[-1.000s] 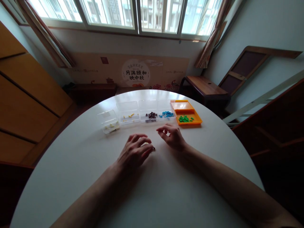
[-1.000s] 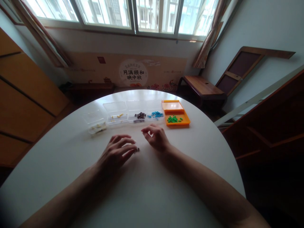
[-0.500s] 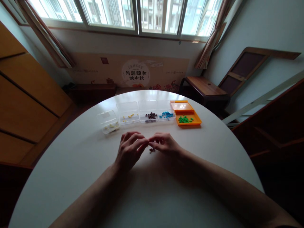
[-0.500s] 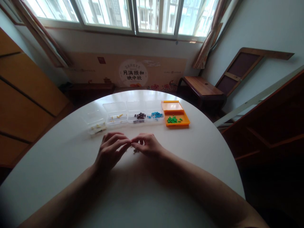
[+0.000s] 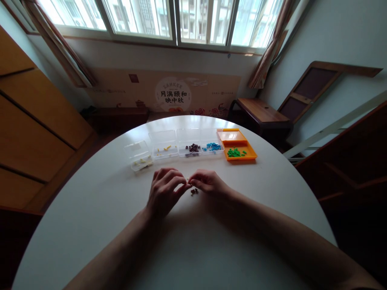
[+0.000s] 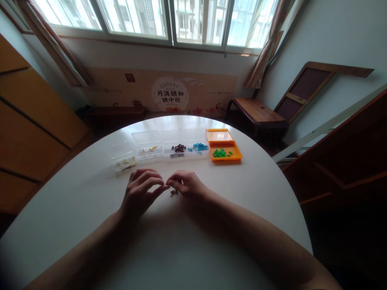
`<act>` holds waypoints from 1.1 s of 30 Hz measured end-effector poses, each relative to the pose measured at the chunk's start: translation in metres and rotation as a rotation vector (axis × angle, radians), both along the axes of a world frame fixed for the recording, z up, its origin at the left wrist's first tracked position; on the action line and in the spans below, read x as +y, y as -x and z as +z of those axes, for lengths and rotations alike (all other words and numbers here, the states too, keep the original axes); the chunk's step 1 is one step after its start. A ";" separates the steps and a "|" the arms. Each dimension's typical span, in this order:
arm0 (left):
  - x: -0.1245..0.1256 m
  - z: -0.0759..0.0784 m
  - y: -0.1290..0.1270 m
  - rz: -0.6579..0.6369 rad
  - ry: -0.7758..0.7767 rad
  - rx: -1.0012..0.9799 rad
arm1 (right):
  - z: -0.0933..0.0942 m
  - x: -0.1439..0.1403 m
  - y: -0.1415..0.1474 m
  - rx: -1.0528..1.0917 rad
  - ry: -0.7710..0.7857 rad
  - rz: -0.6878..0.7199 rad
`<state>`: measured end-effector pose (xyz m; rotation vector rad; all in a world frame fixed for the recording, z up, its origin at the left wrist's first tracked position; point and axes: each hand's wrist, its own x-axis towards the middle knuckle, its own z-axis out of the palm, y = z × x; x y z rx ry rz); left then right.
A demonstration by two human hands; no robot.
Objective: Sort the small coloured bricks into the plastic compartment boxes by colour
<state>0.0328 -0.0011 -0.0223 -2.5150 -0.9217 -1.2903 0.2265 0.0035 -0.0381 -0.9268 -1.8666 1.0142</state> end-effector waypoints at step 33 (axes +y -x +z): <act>-0.009 -0.002 0.009 -0.138 0.264 0.230 | 0.007 0.027 -0.004 -0.181 -0.179 -0.431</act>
